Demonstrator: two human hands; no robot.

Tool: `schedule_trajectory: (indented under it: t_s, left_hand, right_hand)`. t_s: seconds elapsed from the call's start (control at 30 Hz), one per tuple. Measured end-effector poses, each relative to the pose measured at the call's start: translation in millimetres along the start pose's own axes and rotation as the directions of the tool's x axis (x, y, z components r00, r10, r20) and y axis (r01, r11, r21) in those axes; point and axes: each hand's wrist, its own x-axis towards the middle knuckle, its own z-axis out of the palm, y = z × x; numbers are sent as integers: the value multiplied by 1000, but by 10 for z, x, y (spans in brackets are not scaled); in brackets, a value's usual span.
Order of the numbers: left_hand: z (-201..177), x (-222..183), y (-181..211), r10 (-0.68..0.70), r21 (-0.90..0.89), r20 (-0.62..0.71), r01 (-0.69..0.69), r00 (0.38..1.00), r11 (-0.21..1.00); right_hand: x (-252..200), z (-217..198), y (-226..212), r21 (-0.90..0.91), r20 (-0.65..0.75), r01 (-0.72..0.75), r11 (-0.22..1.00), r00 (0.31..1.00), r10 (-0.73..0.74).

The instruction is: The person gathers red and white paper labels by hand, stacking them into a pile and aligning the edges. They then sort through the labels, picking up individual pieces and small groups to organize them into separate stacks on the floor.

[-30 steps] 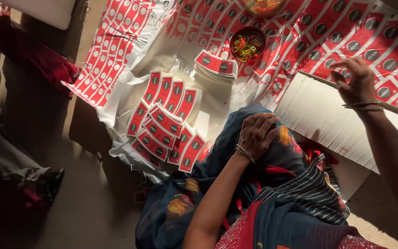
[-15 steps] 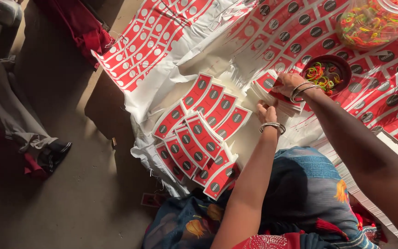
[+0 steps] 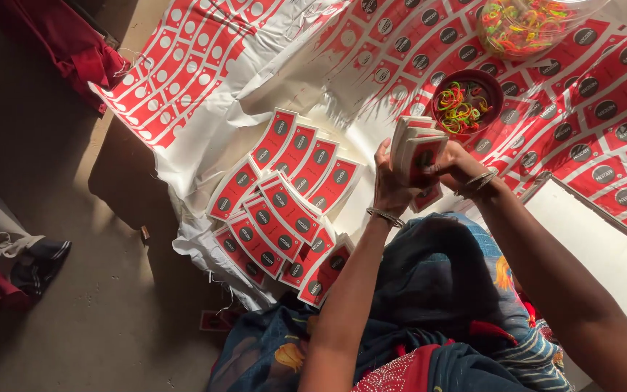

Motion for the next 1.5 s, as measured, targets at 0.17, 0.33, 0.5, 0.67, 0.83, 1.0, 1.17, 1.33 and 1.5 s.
schedule_trajectory:
  t_s: [0.17, 0.33, 0.5, 0.67, 0.83, 1.0, 1.17, 1.33, 1.5]
  left_hand:
    - [-27, -143, 487, -16, 721, 80, -47, 997, 691]
    - [21, -150, 211, 108, 877, 273, -293, 956, 381]
    - [-65, -207, -117, -45, 908, 340, -316, 939, 274]
    - [-206, -327, -294, 77, 622, 59, -97, 995, 777]
    - [-136, -217, -166, 114, 547, -77, -54, 991, 836]
    - [-332, -334, 42, 125, 803, 135, -183, 983, 567]
    - [-409, -257, 53, 91, 829, 168, -190, 982, 526]
    - [-405, -230, 410, 219, 558, 129, -254, 967, 790]
    - [-351, -287, 393, 229, 469, 46, -223, 972, 854]
  right_hand:
    - [-666, 196, -396, -935, 31, 237, 262, 793, -609]
    - [-423, 101, -116, -913, 271, 132, -385, 903, -333]
    - [-159, 70, 233, -864, -67, -119, -489, 990, -122]
    - [-291, 530, -249, -883, 170, 77, -463, 972, -162]
    - [-93, 917, -358, -797, 312, 175, -578, 939, -146]
    - [-120, 503, -236, -847, 71, -3, -532, 990, -119]
    - [135, -69, 294, -961, 111, 73, -266, 985, -132]
    - [72, -139, 198, -984, -91, -85, 154, 995, -37]
    - [57, 157, 115, -996, 48, 58, 73, 989, -137]
